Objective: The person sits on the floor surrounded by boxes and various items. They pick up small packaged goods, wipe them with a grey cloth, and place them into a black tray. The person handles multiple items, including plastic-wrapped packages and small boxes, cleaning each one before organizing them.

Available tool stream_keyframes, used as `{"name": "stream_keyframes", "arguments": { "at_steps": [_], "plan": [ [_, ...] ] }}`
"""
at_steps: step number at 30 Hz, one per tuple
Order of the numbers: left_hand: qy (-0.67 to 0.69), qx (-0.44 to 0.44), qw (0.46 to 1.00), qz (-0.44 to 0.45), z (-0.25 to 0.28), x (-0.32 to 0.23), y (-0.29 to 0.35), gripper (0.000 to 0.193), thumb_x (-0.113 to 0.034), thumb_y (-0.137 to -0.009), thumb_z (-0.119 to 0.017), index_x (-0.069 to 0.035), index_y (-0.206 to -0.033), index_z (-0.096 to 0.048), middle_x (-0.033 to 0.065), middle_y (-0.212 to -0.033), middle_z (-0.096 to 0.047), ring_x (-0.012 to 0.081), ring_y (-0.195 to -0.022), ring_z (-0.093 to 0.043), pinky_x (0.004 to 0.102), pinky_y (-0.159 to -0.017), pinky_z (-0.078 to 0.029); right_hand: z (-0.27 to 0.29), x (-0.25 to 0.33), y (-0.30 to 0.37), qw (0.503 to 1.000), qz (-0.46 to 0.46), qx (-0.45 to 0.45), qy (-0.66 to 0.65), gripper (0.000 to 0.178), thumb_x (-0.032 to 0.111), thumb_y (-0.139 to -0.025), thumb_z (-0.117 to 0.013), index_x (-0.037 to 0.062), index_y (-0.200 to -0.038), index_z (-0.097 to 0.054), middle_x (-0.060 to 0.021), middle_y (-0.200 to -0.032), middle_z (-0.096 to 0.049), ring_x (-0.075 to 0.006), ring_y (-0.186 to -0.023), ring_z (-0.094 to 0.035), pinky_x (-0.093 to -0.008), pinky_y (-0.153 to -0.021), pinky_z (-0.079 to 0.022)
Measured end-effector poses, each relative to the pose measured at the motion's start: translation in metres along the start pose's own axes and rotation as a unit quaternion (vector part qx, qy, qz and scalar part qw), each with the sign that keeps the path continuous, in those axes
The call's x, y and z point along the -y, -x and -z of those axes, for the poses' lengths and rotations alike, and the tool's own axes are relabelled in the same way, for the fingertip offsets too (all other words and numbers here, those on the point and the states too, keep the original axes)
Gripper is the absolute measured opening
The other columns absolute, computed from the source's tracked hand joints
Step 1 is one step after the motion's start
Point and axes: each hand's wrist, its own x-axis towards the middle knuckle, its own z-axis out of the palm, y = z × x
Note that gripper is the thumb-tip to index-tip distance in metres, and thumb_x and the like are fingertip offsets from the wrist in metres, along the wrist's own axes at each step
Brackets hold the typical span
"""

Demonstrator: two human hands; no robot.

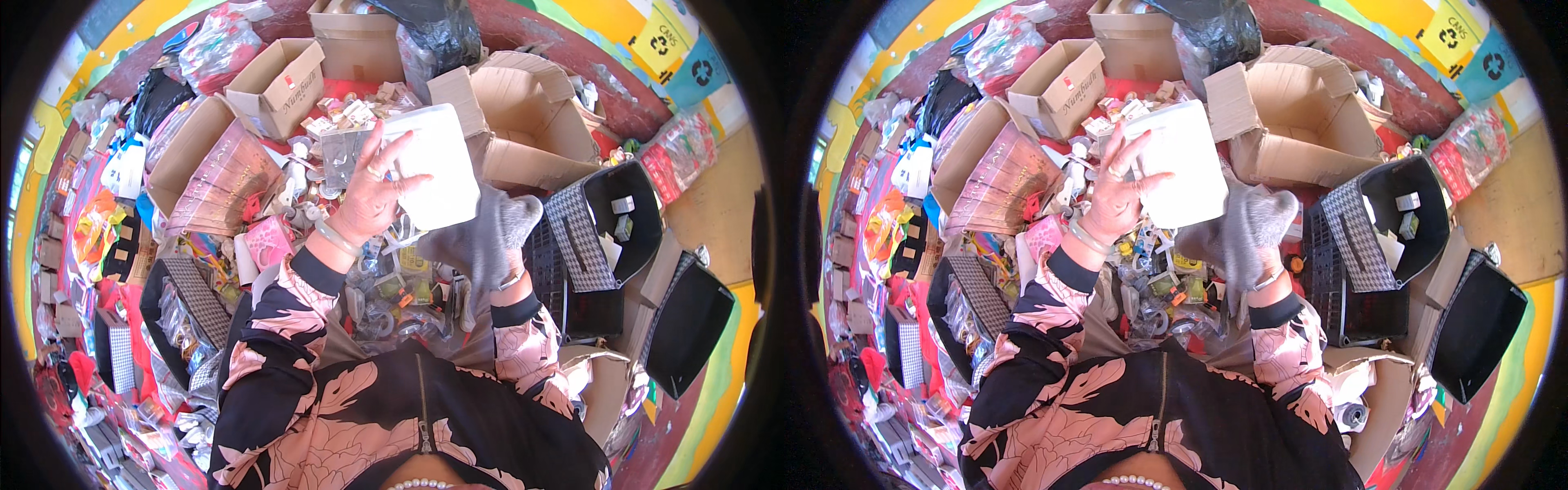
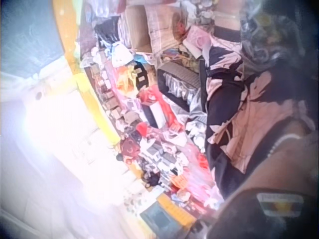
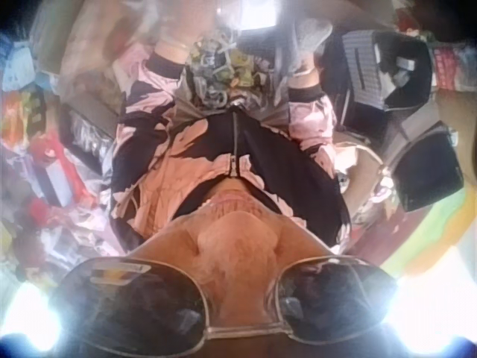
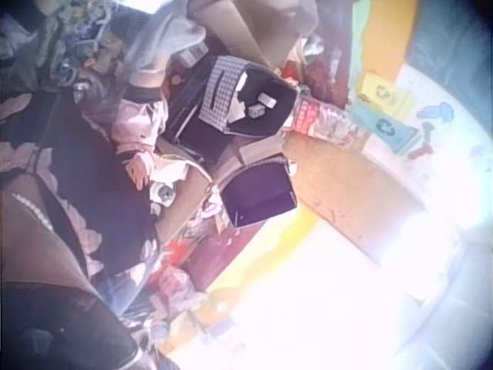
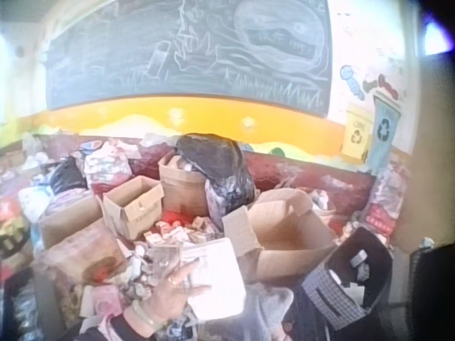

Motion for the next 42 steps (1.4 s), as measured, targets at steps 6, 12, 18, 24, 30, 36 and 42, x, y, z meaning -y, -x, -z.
{"name": "stream_keyframes", "arguments": {
  "at_steps": [6,12,18,24,30,36,42],
  "plan": [
    [0.025,0.027,0.999,-0.02,-0.013,-0.011,0.003,0.037,0.005,-0.069,-0.055,-0.015,-0.097,-0.068,0.0122,-0.134,-0.039,0.0352,-0.131,-0.02,0.0411,-0.105,-0.024,0.0,-0.021,0.014,0.809,-0.163,0.016,-0.565,0.049,0.001,-0.078,-0.06,0.0089,-0.121,-0.037,-0.005,-0.101,-0.051,-0.0141,-0.09,-0.053,-0.026,-0.077,-0.048],
    [0.126,-0.155,0.964,0.173,-0.025,-0.015,0.002,0.036,0.005,-0.081,-0.047,-0.001,-0.116,-0.052,0.018,-0.128,-0.042,0.029,-0.121,-0.039,0.0352,-0.101,-0.03,0.005,-0.01,0.013,0.838,-0.13,-0.007,-0.53,0.039,0.003,-0.079,-0.061,0.0075,-0.113,-0.045,-0.0071,-0.1,-0.055,-0.0179,-0.089,-0.056,-0.0292,-0.076,-0.05],
    [0.511,-0.068,0.742,0.428,-0.029,-0.006,0.013,0.029,-0.013,-0.083,-0.06,0.002,-0.108,-0.054,0.0034,-0.095,-0.058,0.0096,-0.085,-0.053,0.0223,-0.075,-0.042,0.002,0.016,0.009,0.914,-0.159,-0.042,-0.371,0.024,-0.001,-0.076,-0.056,0.0025,-0.095,-0.043,-0.0076,-0.084,-0.05,-0.0141,-0.072,-0.052,-0.0263,-0.059,-0.047],
    [0.516,-0.039,0.746,0.42,-0.027,-0.014,0.011,0.02,-0.013,-0.083,-0.061,0.002,-0.096,-0.06,0.0015,-0.083,-0.061,0.0065,-0.072,-0.055,0.0202,-0.064,-0.044,-0.004,0.012,0.01,0.915,-0.149,0.008,-0.376,0.025,0.0,-0.078,-0.056,0.0047,-0.099,-0.045,-0.0064,-0.089,-0.052,-0.0134,-0.077,-0.053,-0.0258,-0.064,-0.047],
    [0.511,-0.015,0.756,0.409,-0.021,-0.01,0.016,0.016,-0.01,-0.081,-0.062,0.0,-0.094,-0.062,0.0016,-0.081,-0.063,0.0087,-0.072,-0.058,0.0224,-0.067,-0.046,-0.011,0.0,0.014,0.836,-0.18,0.01,-0.518,0.027,0.001,-0.08,-0.058,0.0083,-0.102,-0.046,-0.0029,-0.09,-0.053,-0.0136,-0.083,-0.053,-0.0271,-0.074,-0.047],
    [0.511,-0.038,0.745,0.427,-0.018,-0.012,0.012,0.013,-0.009,-0.08,-0.064,0.002,-0.088,-0.064,0.0034,-0.077,-0.064,0.008,-0.068,-0.058,0.0227,-0.064,-0.047,-0.011,-0.01,0.015,0.843,-0.149,0.035,-0.516,0.027,0.001,-0.078,-0.059,0.0081,-0.1,-0.046,-0.0041,-0.089,-0.053,-0.0135,-0.081,-0.053,-0.0263,-0.072,-0.047],
    [0.539,-0.062,0.709,0.451,-0.02,-0.013,0.009,0.019,-0.013,-0.084,-0.059,0.002,-0.096,-0.06,0.0037,-0.085,-0.063,0.0091,-0.074,-0.059,0.0229,-0.066,-0.046,-0.011,0.008,0.014,0.891,-0.161,0.015,-0.424,0.023,0.001,-0.078,-0.057,0.0073,-0.097,-0.045,-0.0038,-0.087,-0.051,-0.0129,-0.078,-0.053,-0.0245,-0.068,-0.046]
  ]
}}
